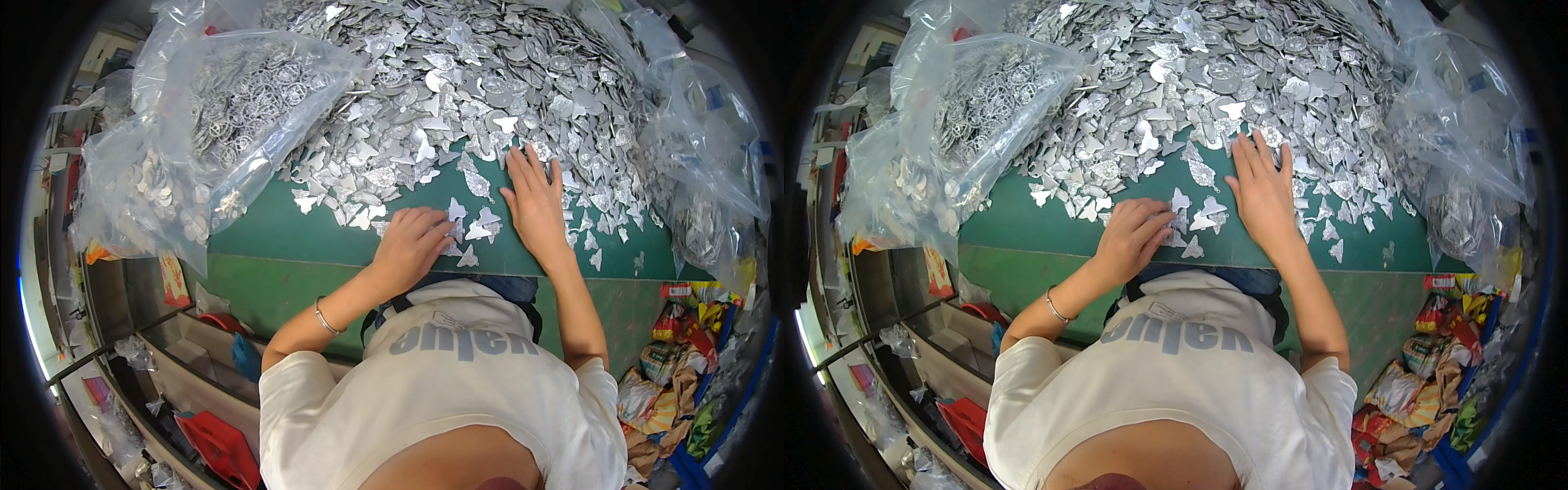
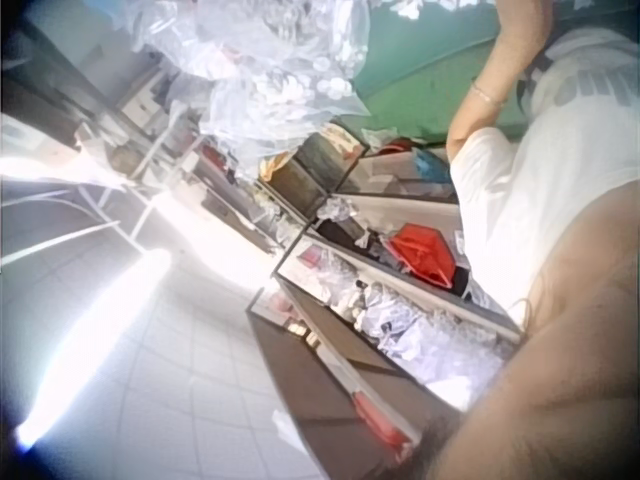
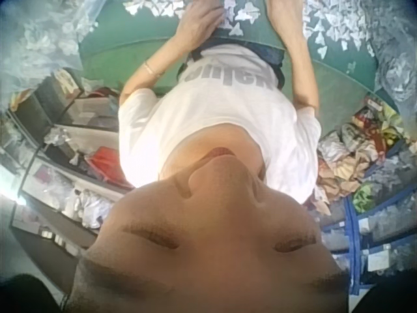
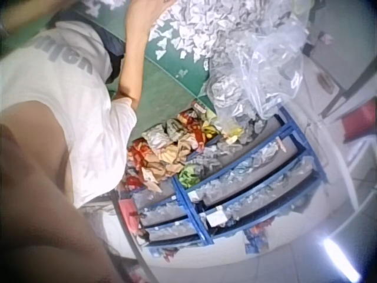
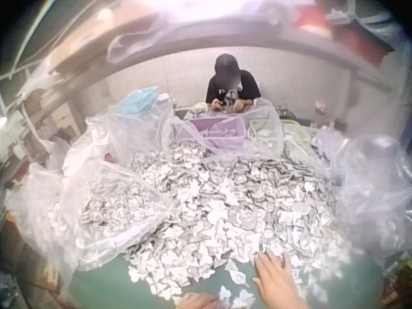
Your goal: The person sorts small silver butterfly-shaped decorative items from a large pile on a green workbench, picking them up and grouping them by hand.
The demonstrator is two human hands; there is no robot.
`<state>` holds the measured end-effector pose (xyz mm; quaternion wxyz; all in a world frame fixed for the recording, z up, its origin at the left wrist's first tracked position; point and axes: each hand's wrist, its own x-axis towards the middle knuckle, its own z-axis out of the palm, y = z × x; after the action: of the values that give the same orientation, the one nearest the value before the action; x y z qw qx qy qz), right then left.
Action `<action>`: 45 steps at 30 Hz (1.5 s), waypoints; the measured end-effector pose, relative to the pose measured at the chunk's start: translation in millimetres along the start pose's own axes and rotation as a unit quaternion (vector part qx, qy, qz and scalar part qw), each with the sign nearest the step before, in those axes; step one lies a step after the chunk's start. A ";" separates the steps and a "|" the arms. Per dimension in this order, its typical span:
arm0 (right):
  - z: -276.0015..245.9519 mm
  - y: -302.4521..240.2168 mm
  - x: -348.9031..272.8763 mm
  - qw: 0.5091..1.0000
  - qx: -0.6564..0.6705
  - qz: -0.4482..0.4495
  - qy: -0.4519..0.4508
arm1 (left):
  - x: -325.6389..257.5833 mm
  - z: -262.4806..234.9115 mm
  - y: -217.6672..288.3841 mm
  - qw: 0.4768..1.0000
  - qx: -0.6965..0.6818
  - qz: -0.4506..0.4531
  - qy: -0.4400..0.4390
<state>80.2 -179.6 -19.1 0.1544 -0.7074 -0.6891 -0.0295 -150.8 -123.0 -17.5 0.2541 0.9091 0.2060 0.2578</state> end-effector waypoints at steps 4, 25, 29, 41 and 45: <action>-10.7 -3.9 -25.8 0.998 0.038 -0.013 -0.058 | 13.7 3.2 1.9 1.000 0.001 0.014 0.006; -13.1 -17.8 -18.9 0.970 0.227 -0.070 0.045 | 123.3 -13.1 -64.3 0.982 0.100 -0.015 0.162; -7.2 -15.5 -1.0 0.990 0.138 -0.039 0.003 | 118.7 1.8 -56.6 0.991 0.055 0.088 0.089; -27.3 -34.1 -47.7 0.969 0.233 0.000 -0.081 | 106.4 23.8 -34.6 0.977 0.215 0.010 -0.014; -29.3 -32.7 -44.6 0.956 0.284 0.039 -0.065 | 99.0 30.5 -40.0 0.977 0.207 0.054 0.015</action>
<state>50.9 -230.2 3.1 0.3051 -0.6609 -0.6497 0.2191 -65.6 -52.3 -26.7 0.0433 0.9478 0.2093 0.2365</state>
